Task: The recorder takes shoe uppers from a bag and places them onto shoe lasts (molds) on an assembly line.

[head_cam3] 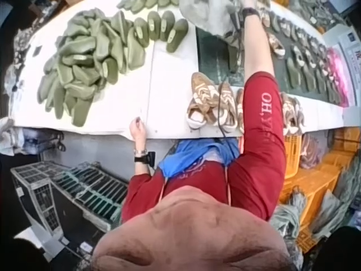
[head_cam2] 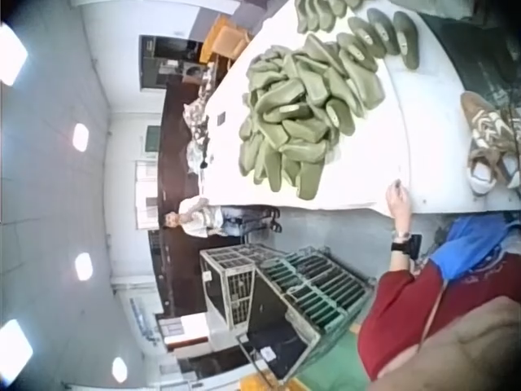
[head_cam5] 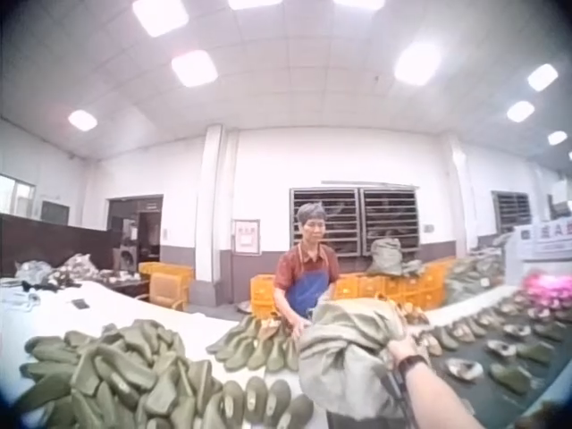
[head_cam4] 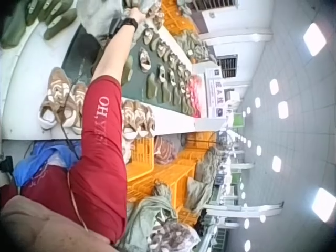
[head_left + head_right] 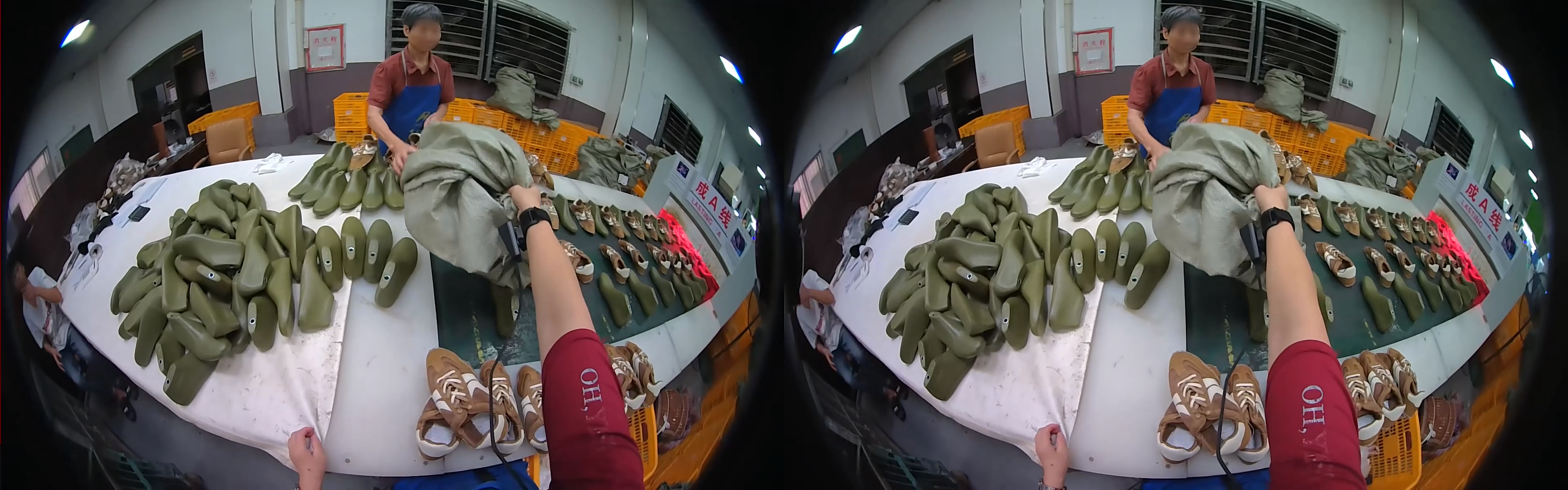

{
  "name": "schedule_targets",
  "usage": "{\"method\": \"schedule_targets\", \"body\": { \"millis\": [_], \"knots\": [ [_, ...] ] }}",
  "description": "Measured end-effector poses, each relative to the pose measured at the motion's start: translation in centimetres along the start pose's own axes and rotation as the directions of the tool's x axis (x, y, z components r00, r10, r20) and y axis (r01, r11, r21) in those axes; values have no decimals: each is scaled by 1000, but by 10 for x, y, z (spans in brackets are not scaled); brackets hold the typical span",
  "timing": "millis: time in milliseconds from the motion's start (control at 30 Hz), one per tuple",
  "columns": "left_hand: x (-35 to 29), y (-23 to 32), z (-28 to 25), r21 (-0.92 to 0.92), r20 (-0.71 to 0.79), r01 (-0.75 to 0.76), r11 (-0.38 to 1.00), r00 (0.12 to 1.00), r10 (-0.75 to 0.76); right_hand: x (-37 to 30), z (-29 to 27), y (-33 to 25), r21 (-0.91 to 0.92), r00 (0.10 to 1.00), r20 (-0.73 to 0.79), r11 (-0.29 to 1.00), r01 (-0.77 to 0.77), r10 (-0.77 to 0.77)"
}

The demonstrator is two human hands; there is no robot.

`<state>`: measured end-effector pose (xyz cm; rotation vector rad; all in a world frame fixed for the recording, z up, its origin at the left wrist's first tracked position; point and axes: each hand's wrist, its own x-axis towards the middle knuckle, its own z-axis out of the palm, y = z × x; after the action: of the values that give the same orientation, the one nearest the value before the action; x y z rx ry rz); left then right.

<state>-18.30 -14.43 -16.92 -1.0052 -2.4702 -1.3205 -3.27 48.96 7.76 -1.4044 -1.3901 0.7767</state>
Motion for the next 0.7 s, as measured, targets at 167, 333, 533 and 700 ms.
{"method": "schedule_targets", "body": {
  "millis": [167,333,533,700],
  "knots": [
    [2,8,-9,-69,101,126,990,988,-118,-36,9,-1,-156,995,20,984,-90,94],
    [6,14,-8,-57,118,67,996,991,-60,-34,33,-9,275,999,6,960,44,-47],
    [17,4,-12,-123,209,109,986,974,-82,-58,49,-21,492,978,165,870,30,-127],
    [17,11,-14,-39,272,64,997,961,-51,-44,21,-16,418,941,231,899,131,-245]
  ]
}}
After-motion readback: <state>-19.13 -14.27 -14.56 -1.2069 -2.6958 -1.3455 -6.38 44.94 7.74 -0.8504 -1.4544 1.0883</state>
